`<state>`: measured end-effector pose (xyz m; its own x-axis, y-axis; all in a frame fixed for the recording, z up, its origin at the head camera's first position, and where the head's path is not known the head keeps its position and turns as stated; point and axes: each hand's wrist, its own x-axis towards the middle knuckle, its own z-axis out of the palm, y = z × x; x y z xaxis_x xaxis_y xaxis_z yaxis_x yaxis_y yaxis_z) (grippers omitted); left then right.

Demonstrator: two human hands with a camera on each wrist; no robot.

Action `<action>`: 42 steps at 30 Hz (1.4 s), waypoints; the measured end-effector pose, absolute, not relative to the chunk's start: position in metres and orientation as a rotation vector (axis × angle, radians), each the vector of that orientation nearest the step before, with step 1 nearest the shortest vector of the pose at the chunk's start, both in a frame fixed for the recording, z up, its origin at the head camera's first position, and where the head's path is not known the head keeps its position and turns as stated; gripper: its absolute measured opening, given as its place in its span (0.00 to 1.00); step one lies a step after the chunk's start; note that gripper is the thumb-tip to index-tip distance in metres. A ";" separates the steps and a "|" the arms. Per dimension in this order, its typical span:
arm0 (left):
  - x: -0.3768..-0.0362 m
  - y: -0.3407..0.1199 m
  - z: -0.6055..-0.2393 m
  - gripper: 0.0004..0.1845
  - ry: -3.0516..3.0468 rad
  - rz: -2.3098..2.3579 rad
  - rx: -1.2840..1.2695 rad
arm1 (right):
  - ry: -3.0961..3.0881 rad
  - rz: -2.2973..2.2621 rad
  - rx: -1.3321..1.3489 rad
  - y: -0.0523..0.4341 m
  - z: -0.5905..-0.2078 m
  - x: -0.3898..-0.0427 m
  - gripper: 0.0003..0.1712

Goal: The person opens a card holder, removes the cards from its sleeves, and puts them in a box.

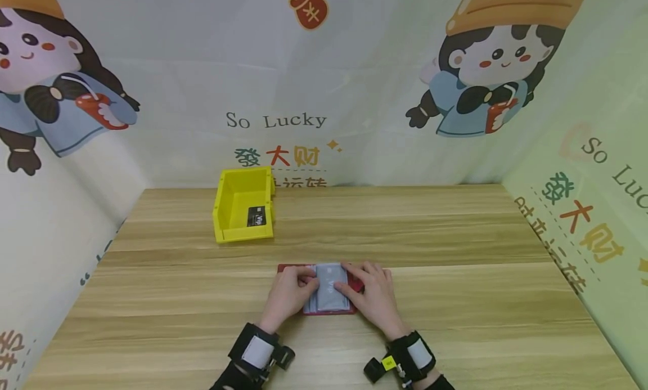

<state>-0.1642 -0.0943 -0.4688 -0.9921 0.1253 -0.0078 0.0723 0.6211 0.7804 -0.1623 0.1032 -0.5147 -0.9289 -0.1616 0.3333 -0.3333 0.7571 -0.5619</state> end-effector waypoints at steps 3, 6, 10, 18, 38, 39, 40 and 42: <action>-0.165 -0.094 -0.469 0.10 2.756 1.332 0.146 | -2.695 0.935 0.387 0.103 -0.514 -0.162 0.27; -0.165 -0.095 -0.468 0.11 2.725 1.346 0.126 | -2.693 0.948 0.386 0.103 -0.514 -0.162 0.27; -0.166 -0.095 -0.467 0.11 2.673 1.383 0.095 | -2.691 0.953 0.385 0.103 -0.513 -0.161 0.27; -0.167 -0.096 -0.465 0.10 2.599 1.416 0.045 | -2.688 0.945 0.382 0.103 -0.513 -0.161 0.27; -0.166 -0.096 -0.463 0.10 2.657 1.326 0.093 | -2.702 0.937 0.373 0.102 -0.514 -0.161 0.27; -0.166 -0.096 -0.463 0.10 2.655 1.327 0.091 | -2.703 0.933 0.374 0.102 -0.514 -0.161 0.27; -0.165 -0.096 -0.463 0.11 2.659 1.321 0.097 | -2.705 0.932 0.373 0.102 -0.513 -0.161 0.27; -0.165 -0.095 -0.463 0.12 2.668 1.302 0.106 | -2.712 0.923 0.373 0.102 -0.513 -0.161 0.28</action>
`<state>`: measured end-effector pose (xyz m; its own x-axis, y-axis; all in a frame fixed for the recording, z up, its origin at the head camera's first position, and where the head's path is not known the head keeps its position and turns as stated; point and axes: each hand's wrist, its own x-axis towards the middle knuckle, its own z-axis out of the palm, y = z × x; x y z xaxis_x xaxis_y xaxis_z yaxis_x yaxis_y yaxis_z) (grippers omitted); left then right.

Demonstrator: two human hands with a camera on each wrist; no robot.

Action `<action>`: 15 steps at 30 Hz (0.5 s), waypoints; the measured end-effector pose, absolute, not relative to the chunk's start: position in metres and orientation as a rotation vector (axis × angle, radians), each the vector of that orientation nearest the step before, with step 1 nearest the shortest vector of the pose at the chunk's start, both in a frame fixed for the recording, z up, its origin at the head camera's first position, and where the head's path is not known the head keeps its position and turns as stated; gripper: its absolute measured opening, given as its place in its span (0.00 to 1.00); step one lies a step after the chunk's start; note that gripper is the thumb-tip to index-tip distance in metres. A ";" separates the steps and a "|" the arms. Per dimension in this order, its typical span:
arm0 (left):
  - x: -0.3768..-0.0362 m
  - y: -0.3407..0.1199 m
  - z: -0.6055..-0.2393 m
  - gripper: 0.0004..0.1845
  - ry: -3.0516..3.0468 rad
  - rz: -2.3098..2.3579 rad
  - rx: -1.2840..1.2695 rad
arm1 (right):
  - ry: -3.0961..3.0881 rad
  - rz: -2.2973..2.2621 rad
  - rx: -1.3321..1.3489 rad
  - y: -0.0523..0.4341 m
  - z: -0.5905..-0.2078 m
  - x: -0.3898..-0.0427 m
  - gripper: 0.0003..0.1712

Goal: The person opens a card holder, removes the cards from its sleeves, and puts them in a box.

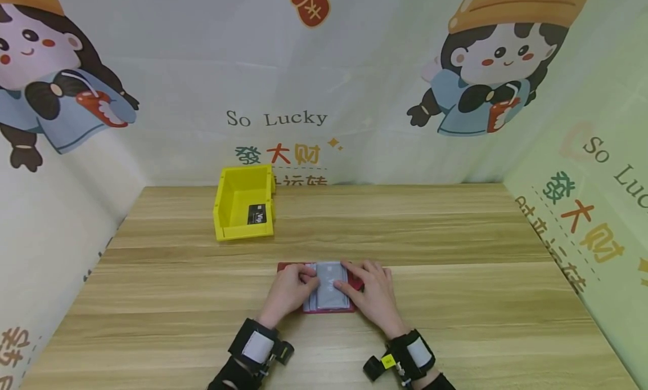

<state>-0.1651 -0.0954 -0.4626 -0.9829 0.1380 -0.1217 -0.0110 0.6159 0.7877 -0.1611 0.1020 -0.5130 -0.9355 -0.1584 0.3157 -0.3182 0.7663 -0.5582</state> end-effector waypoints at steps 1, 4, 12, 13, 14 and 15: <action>-0.165 -0.096 -0.462 0.13 2.671 1.291 0.108 | -2.718 0.919 0.374 0.102 -0.512 -0.161 0.28; -0.165 -0.096 -0.462 0.18 2.680 1.256 0.110 | -2.756 0.904 0.386 0.101 -0.510 -0.162 0.30; -0.164 -0.095 -0.464 0.20 2.692 1.237 0.114 | -2.809 0.928 0.422 0.100 -0.503 -0.164 0.27; -0.164 -0.095 -0.464 0.20 2.695 1.236 0.115 | -2.813 0.940 0.421 0.100 -0.502 -0.164 0.27; -0.164 -0.094 -0.464 0.19 2.701 1.237 0.119 | -2.821 0.945 0.419 0.100 -0.500 -0.165 0.27; -0.164 -0.094 -0.465 0.19 2.705 1.239 0.121 | -2.830 0.947 0.419 0.099 -0.498 -0.166 0.27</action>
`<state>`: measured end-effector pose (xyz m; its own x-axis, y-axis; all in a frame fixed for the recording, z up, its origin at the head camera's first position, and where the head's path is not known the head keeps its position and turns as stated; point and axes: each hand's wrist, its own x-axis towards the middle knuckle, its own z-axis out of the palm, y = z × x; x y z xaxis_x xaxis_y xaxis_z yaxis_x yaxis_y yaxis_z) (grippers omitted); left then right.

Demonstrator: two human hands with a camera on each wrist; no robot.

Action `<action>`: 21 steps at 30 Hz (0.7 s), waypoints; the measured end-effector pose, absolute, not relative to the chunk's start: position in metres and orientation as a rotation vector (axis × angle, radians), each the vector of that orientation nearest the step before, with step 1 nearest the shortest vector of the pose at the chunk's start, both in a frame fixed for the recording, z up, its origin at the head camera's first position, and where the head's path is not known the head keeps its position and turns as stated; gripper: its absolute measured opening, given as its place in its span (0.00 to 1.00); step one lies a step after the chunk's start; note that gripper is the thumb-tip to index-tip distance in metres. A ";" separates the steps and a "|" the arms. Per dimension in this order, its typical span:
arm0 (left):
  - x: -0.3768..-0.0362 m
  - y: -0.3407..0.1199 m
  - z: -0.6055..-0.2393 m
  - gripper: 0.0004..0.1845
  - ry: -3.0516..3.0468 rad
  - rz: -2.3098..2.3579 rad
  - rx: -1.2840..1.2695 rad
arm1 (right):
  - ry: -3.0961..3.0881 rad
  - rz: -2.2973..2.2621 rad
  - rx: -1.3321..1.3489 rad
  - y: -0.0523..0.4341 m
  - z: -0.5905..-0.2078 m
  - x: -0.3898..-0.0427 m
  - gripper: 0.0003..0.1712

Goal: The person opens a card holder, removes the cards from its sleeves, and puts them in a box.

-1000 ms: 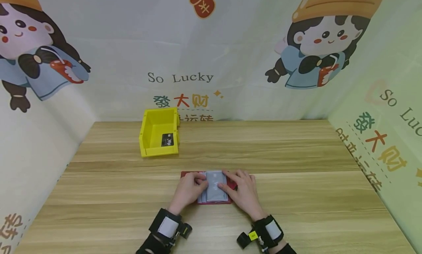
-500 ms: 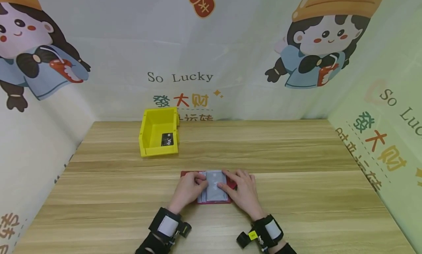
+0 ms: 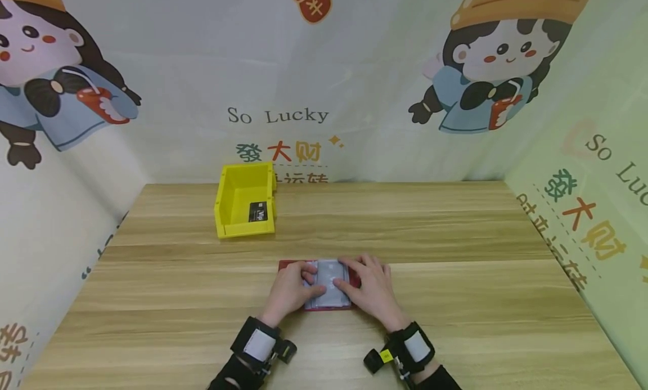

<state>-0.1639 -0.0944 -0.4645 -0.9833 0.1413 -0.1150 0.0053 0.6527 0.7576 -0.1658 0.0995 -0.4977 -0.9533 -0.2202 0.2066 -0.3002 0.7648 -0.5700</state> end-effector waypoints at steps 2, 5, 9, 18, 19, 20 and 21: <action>-0.164 -0.094 -0.465 0.19 2.704 1.245 0.117 | -2.855 0.944 0.418 0.099 -0.492 -0.169 0.25; -0.165 -0.094 -0.465 0.19 2.694 1.254 0.113 | -2.908 0.915 0.408 0.097 -0.483 -0.175 0.22; -0.164 -0.094 -0.465 0.18 2.663 1.271 0.103 | -3.003 0.903 0.373 0.095 -0.474 -0.180 0.19; -0.160 -0.097 -0.464 0.26 2.634 1.270 0.170 | -2.956 1.057 0.440 0.090 -0.466 -0.178 0.19; -0.160 -0.097 -0.463 0.28 2.627 1.269 0.179 | -2.924 1.098 0.471 0.089 -0.466 -0.177 0.18; -0.159 -0.098 -0.463 0.29 2.618 1.265 0.189 | -2.892 1.144 0.511 0.089 -0.466 -0.176 0.17; -0.159 -0.098 -0.463 0.31 2.607 1.266 0.207 | -2.861 1.184 0.557 0.088 -0.467 -0.176 0.16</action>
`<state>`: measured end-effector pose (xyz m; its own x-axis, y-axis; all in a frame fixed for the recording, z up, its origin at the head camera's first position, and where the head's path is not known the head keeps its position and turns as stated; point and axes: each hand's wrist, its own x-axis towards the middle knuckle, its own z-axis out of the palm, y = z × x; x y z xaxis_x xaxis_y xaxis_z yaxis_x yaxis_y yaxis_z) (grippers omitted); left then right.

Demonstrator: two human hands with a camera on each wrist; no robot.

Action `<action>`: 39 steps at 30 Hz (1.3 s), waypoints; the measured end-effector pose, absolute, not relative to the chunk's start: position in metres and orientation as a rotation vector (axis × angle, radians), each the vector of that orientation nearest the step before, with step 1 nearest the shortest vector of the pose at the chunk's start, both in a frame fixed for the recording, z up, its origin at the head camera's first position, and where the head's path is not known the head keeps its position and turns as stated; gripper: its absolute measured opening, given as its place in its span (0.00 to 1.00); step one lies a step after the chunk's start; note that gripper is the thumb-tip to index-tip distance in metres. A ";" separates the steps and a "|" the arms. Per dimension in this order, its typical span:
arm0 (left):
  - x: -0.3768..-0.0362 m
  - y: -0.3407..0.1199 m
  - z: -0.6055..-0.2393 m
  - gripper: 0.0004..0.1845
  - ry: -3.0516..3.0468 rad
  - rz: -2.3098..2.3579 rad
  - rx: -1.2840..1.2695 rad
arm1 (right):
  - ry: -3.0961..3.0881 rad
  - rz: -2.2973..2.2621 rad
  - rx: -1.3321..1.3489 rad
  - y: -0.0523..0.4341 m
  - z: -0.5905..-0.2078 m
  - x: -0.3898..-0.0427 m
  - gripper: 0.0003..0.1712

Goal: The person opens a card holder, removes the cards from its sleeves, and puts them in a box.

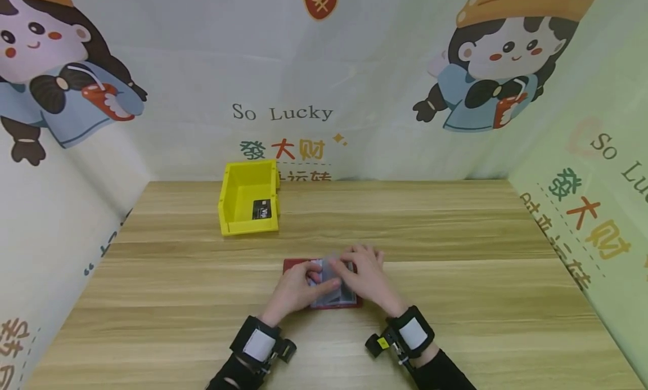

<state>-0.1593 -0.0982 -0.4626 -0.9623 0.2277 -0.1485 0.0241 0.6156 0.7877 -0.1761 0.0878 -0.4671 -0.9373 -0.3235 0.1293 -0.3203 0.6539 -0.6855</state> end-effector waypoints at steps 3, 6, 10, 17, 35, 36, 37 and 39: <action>-0.160 -0.101 -0.461 0.30 2.563 1.280 0.293 | 2.755 -1.282 -0.691 0.086 -0.470 -0.176 0.17; -0.161 -0.109 -0.458 0.25 2.490 1.320 0.436 | 2.674 -1.314 -0.784 0.086 -0.473 -0.177 0.19; -0.163 -0.122 -0.456 0.16 2.435 1.393 0.539 | 2.646 -1.313 -0.845 0.087 -0.478 -0.178 0.19; -0.162 -0.125 -0.459 0.10 2.682 1.316 0.192 | 2.839 -1.175 -0.897 0.094 -0.492 -0.174 0.14; -0.160 -0.106 -0.454 0.07 2.906 0.965 0.222 | 3.038 -1.097 -0.658 0.116 -0.509 -0.164 0.34; -0.161 -0.104 -0.455 0.05 2.884 0.988 0.243 | 3.048 -1.087 -0.652 0.116 -0.509 -0.164 0.34; -0.162 -0.101 -0.455 0.04 2.868 1.012 0.253 | 3.058 -1.079 -0.648 0.115 -0.509 -0.163 0.34; -0.164 -0.098 -0.458 0.05 2.858 1.044 0.249 | 3.071 -1.071 -0.642 0.113 -0.510 -0.163 0.34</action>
<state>-0.1636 -0.0979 -0.4581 -0.9828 0.1826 -0.0270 0.1223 0.7534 0.6461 -0.1633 0.1133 -0.5096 -0.9105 -0.3006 0.2841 -0.4120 0.7181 -0.5609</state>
